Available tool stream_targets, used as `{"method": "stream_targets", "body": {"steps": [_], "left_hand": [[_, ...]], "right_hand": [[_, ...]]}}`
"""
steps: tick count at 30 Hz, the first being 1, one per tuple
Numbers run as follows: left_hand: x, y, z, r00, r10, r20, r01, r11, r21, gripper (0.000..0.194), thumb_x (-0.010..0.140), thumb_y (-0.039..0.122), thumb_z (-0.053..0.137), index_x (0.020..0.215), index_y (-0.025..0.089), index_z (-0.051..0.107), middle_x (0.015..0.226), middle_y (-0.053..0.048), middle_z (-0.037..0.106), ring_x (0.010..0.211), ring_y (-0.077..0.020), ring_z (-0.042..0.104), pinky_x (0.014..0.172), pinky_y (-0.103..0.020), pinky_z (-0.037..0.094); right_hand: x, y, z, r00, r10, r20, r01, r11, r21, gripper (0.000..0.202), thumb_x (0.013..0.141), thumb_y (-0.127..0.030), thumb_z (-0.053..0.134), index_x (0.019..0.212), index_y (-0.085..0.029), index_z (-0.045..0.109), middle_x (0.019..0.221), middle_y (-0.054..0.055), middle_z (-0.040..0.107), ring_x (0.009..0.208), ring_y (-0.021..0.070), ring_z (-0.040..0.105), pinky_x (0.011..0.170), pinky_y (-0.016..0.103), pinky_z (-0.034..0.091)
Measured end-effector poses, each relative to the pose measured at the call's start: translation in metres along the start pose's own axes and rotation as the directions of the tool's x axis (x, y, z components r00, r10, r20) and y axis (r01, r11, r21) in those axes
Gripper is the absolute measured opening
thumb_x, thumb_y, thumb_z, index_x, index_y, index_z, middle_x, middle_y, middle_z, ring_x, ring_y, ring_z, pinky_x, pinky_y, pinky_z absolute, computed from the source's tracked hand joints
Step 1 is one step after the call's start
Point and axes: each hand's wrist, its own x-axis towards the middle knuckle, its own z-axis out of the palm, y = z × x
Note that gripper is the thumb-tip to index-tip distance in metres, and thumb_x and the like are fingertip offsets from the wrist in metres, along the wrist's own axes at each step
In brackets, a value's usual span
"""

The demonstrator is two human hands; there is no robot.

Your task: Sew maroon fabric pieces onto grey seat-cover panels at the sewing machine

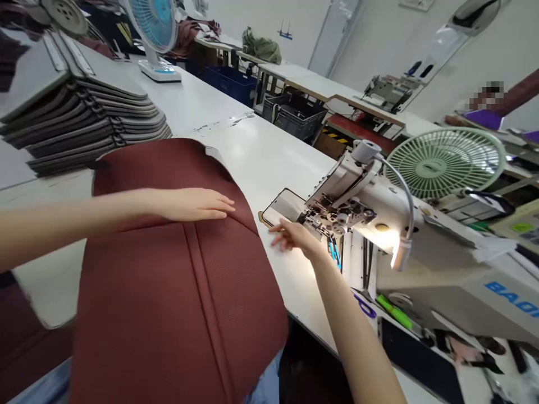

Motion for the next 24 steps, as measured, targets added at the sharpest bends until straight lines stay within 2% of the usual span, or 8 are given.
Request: {"method": "stream_targets", "body": {"steps": [3, 6, 9, 13, 16, 20, 21, 24], "left_hand": [[0.034, -0.034, 0.053, 0.991, -0.088, -0.103, 0.102, 0.986, 0.133, 0.061, 0.099, 0.053, 0.04, 0.152, 0.023, 0.037, 0.159, -0.013, 0.03, 0.148, -0.0301, 0.026, 0.118, -0.052, 0.019], [0.058, -0.071, 0.076, 0.995, -0.002, -0.098, 0.018, 0.988, 0.154, 0.063, 0.099, 0.059, 0.031, 0.155, 0.029, 0.027, 0.163, -0.009, 0.02, 0.151, -0.0265, 0.018, 0.119, -0.05, 0.013], [0.078, -0.086, 0.068, 0.987, -0.028, -0.157, 0.06, 0.976, 0.207, 0.059, 0.102, 0.054, 0.024, 0.154, 0.027, 0.031, 0.161, -0.008, 0.028, 0.149, -0.0242, 0.024, 0.118, -0.047, 0.017], [0.076, -0.085, 0.035, 0.927, -0.103, -0.361, 0.201, 0.948, 0.246, 0.054, 0.101, 0.037, 0.03, 0.151, 0.018, 0.037, 0.163, -0.01, 0.021, 0.152, -0.0266, 0.011, 0.121, -0.052, 0.004], [0.03, -0.094, 0.01, 0.737, -0.125, -0.664, 0.357, 0.907, 0.225, 0.061, 0.093, 0.036, 0.049, 0.152, 0.026, 0.035, 0.166, -0.003, 0.011, 0.153, -0.0281, -0.001, 0.122, -0.052, 0.0], [-0.059, -0.134, 0.004, 0.284, -0.5, -0.818, 0.595, 0.761, -0.259, 0.096, 0.07, 0.038, 0.077, 0.153, 0.023, 0.03, 0.163, -0.013, 0.021, 0.151, -0.04, 0.003, 0.119, -0.059, 0.015], [-0.077, -0.145, 0.009, 0.262, -0.624, -0.736, 0.563, 0.718, -0.409, 0.096, 0.067, 0.036, 0.078, 0.151, 0.02, 0.034, 0.158, -0.016, 0.031, 0.148, -0.0424, 0.015, 0.116, -0.06, 0.023], [-0.105, -0.167, 0.028, 0.369, -0.798, -0.476, 0.411, 0.6, -0.686, 0.068, 0.067, 0.029, 0.073, 0.13, 0.012, 0.054, 0.13, -0.017, 0.06, 0.122, -0.0361, 0.053, 0.101, -0.049, 0.046]], "right_hand": [[-0.044, 0.021, 0.005, 0.995, 0.094, 0.015, -0.095, 0.985, 0.145, 0.058, 0.092, -0.065, 0.049, 0.115, -0.016, 0.071, 0.088, 0.014, 0.076, 0.066, 0.0218, 0.071, 0.053, 0.031, 0.055], [-0.078, 0.04, 0.036, 0.999, -0.016, -0.03, 0.023, 0.974, 0.228, 0.064, 0.083, -0.049, 0.071, 0.142, -0.032, 0.052, 0.126, 0.008, 0.069, 0.107, 0.026, 0.069, 0.088, 0.04, 0.059], [-0.091, 0.054, 0.063, 0.974, -0.143, -0.174, 0.176, 0.965, 0.192, 0.072, 0.085, -0.046, 0.07, 0.149, -0.037, 0.039, 0.145, 0.005, 0.054, 0.128, 0.0259, 0.057, 0.106, 0.046, 0.048], [-0.091, 0.067, 0.076, 0.933, -0.211, -0.29, 0.21, 0.977, -0.036, 0.044, 0.087, -0.049, 0.064, 0.127, -0.03, 0.065, 0.138, 0.006, 0.061, 0.13, 0.0275, 0.054, 0.114, 0.047, 0.039], [-0.093, 0.072, 0.079, 0.93, -0.193, -0.312, 0.174, 0.981, -0.088, 0.043, 0.09, -0.05, 0.06, 0.127, -0.03, 0.066, 0.134, 0.006, 0.063, 0.126, 0.0275, 0.057, 0.11, 0.046, 0.044], [-0.097, 0.071, 0.089, 0.91, -0.269, -0.316, 0.231, 0.961, -0.151, 0.041, 0.091, -0.047, 0.06, 0.128, -0.03, 0.065, 0.133, 0.005, 0.064, 0.122, 0.0257, 0.06, 0.105, 0.042, 0.049], [-0.098, 0.068, 0.093, 0.896, -0.302, -0.325, 0.257, 0.95, -0.175, 0.04, 0.091, -0.046, 0.06, 0.127, -0.03, 0.066, 0.13, 0.005, 0.065, 0.12, 0.025, 0.062, 0.103, 0.041, 0.05], [-0.101, 0.053, 0.106, 0.831, -0.434, -0.347, 0.35, 0.894, -0.281, 0.033, 0.093, -0.04, 0.06, 0.123, -0.03, 0.068, 0.117, 0.005, 0.071, 0.106, 0.022, 0.068, 0.094, 0.037, 0.056]]}}
